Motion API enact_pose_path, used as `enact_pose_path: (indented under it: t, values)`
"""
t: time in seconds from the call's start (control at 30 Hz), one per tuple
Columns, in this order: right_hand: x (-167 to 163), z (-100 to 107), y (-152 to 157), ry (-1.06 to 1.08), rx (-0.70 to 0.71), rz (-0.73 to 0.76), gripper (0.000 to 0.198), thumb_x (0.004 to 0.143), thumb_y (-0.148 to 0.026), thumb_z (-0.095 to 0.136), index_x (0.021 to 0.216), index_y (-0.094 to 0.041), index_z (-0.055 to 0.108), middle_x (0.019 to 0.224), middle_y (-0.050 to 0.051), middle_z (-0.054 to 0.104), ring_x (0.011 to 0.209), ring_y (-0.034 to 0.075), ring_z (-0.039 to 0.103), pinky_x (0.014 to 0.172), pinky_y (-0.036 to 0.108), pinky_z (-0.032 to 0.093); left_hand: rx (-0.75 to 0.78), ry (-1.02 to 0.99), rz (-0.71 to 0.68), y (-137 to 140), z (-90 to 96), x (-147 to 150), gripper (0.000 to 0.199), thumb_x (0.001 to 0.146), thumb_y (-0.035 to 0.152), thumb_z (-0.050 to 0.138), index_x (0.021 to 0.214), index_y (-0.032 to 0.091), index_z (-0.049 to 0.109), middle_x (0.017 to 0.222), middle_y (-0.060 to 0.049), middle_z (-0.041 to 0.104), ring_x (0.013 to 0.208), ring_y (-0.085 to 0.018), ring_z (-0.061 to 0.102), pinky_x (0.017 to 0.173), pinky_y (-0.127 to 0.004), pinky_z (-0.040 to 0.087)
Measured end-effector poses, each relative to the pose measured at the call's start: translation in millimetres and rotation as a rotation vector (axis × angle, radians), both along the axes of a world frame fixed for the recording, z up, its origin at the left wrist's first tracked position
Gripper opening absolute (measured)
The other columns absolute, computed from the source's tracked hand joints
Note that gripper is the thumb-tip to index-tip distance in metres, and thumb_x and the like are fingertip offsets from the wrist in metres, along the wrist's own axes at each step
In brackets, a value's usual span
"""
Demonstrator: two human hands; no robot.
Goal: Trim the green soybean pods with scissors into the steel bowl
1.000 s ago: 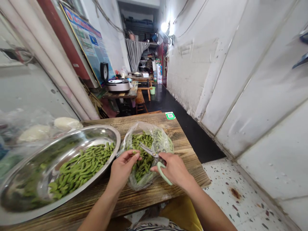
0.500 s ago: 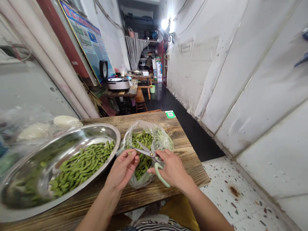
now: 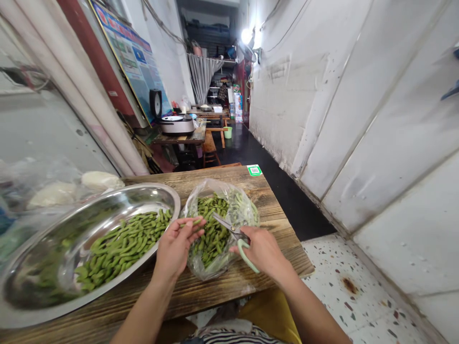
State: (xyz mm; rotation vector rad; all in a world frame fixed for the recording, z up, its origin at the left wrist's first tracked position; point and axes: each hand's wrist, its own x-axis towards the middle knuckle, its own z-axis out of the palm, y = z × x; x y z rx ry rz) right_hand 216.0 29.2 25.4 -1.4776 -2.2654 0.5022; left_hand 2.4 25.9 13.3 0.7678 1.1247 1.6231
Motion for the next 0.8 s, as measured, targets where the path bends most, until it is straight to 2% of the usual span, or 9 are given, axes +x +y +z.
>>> enact_pose_path:
  t: [0.07, 0.13, 0.23, 0.3, 0.4, 0.5, 0.67, 0.73, 0.8]
  values:
    - [2.7, 0.3, 1.3, -0.037, -0.01, -0.06, 0.031, 0.078, -0.05, 0.064, 0.089, -0.02, 0.064, 0.081, 0.004, 0.067, 0.074, 0.019, 0.061, 0.062, 0.024, 0.034, 0.062, 0.08, 0.054, 5.8, 2.0, -6.7, 0.031, 0.074, 0.04, 0.065, 0.092, 0.016, 0.057, 0.098, -0.008, 0.067, 0.092, -0.02, 0.065, 0.073, -0.032, 0.053]
    - [4.0, 1.3, 1.9, -0.059, -0.022, -0.081, 0.029, 0.08, -0.049, 0.061, 0.086, -0.021, 0.063, 0.079, 0.004, 0.067, 0.074, 0.019, 0.061, 0.06, 0.023, 0.032, 0.059, 0.255, 0.071, 10.8, 4.7, -10.8, 0.033, 0.08, 0.039, 0.056, 0.104, 0.016, 0.056, 0.09, -0.006, 0.066, 0.081, -0.019, 0.065, 0.068, -0.032, 0.052]
    - [4.7, 1.7, 2.1, -0.069, -0.032, -0.089, 0.027, 0.082, -0.048, 0.059, 0.084, -0.021, 0.062, 0.077, 0.003, 0.066, 0.072, 0.018, 0.061, 0.059, 0.023, 0.03, 0.021, 0.791, 0.091, 14.6, 7.8, -10.9, 0.033, 0.086, 0.031, 0.044, 0.113, 0.018, 0.057, 0.079, -0.003, 0.065, 0.073, -0.019, 0.063, 0.071, -0.035, 0.049]
    - [5.2, 0.5, 1.9, -0.068, -0.031, -0.094, 0.027, 0.082, -0.047, 0.058, 0.084, -0.021, 0.062, 0.077, 0.003, 0.066, 0.071, 0.018, 0.06, 0.058, 0.023, 0.029, 0.02, 1.131, 0.081, 15.5, 6.8, -8.9, 0.033, 0.083, 0.025, 0.047, 0.112, 0.018, 0.061, 0.082, -0.005, 0.068, 0.08, -0.023, 0.063, 0.079, -0.038, 0.046]
    - [6.3, -1.7, 1.5, -0.058, -0.036, -0.102, 0.026, 0.082, -0.048, 0.058, 0.085, -0.022, 0.062, 0.078, 0.002, 0.067, 0.071, 0.018, 0.06, 0.058, 0.023, 0.029, 0.075, 1.359, -0.01, 19.1, -1.0, -7.4, 0.028, 0.078, 0.027, 0.057, 0.102, 0.018, 0.067, 0.093, -0.008, 0.072, 0.09, -0.026, 0.064, 0.086, -0.039, 0.044]
    - [6.2, -3.0, 1.5, -0.053, -0.046, -0.101, 0.025, 0.082, -0.047, 0.058, 0.085, -0.022, 0.062, 0.077, 0.002, 0.066, 0.07, 0.018, 0.059, 0.058, 0.023, 0.029, 0.106, 1.355, -0.07, 26.6, -11.8, -8.0, 0.02, 0.081, 0.032, 0.058, 0.091, 0.021, 0.072, 0.096, -0.006, 0.074, 0.092, -0.024, 0.065, 0.087, -0.036, 0.043]
    - [3.2, -3.9, 2.4, -0.042, -0.05, -0.104, 0.024, 0.08, -0.045, 0.061, 0.085, -0.022, 0.062, 0.079, 0.003, 0.068, 0.072, 0.018, 0.061, 0.059, 0.023, 0.03, 0.157, 1.286, 0.023, 35.2, -13.1, -2.7, 0.015, 0.079, 0.029, 0.061, 0.083, 0.024, 0.075, 0.078, -0.004, 0.072, 0.078, -0.02, 0.063, 0.076, -0.033, 0.043]
    - [2.7, -4.0, 2.4, -0.019, -0.054, -0.105, 0.025, 0.078, -0.045, 0.063, 0.086, -0.022, 0.063, 0.081, 0.003, 0.068, 0.074, 0.019, 0.061, 0.06, 0.023, 0.031, 0.172, 1.135, 0.028, 35.4, -7.9, 0.5, 0.013, 0.076, 0.028, 0.063, 0.081, 0.023, 0.074, 0.071, -0.003, 0.067, 0.069, -0.017, 0.059, 0.069, -0.029, 0.042]
    - [2.9, -4.4, 2.1, 0.004, -0.046, -0.107, 0.025, 0.079, -0.046, 0.063, 0.087, -0.022, 0.063, 0.082, 0.003, 0.069, 0.074, 0.019, 0.062, 0.061, 0.023, 0.032, 0.127, 0.893, 0.022, 34.1, -2.6, 2.7, 0.01, 0.072, 0.027, 0.066, 0.076, 0.02, 0.071, 0.07, -0.001, 0.065, 0.063, -0.014, 0.056, 0.062, -0.025, 0.041]
